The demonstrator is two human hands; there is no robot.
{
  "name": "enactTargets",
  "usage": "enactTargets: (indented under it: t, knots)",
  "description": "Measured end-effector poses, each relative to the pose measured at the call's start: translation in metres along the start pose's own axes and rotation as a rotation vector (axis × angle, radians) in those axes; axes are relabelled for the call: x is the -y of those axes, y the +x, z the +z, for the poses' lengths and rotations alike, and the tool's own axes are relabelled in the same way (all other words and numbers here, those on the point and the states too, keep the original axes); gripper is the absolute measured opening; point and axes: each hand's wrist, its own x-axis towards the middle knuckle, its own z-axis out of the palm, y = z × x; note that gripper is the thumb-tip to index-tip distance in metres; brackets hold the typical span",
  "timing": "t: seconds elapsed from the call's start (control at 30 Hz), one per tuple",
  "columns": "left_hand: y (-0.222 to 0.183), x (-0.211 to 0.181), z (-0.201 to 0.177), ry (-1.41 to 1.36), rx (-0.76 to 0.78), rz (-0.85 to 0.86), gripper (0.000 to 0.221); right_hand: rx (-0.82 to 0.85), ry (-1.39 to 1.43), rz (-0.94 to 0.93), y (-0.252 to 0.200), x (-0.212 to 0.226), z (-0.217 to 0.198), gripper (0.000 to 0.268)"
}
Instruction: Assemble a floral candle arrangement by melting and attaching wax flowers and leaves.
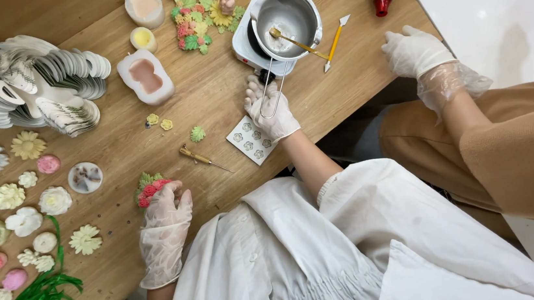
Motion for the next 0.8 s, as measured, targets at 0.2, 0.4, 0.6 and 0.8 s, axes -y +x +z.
enactTargets:
  t: [0.2, 0.4, 0.6, 0.8]
  knots:
    - [-0.005, 0.003, -0.013, 0.078, 0.027, 0.026, 0.033, -0.045, 0.046, -0.005, 0.023, -0.005, -0.009, 0.066]
    - [-0.011, 0.018, -0.02, -0.034, 0.044, -0.011, 0.031, -0.159, 0.005, 0.052, 0.018, 0.005, -0.018, 0.068]
    - [-0.008, 0.033, -0.018, -0.02, 0.037, 0.059, 0.031, -0.373, -0.125, -0.049, -0.026, 0.009, 0.01, 0.054]
    - [0.013, 0.052, 0.003, -0.018, 0.14, 0.022, 0.038, -0.109, -0.143, 0.019, -0.038, 0.011, 0.036, 0.022]
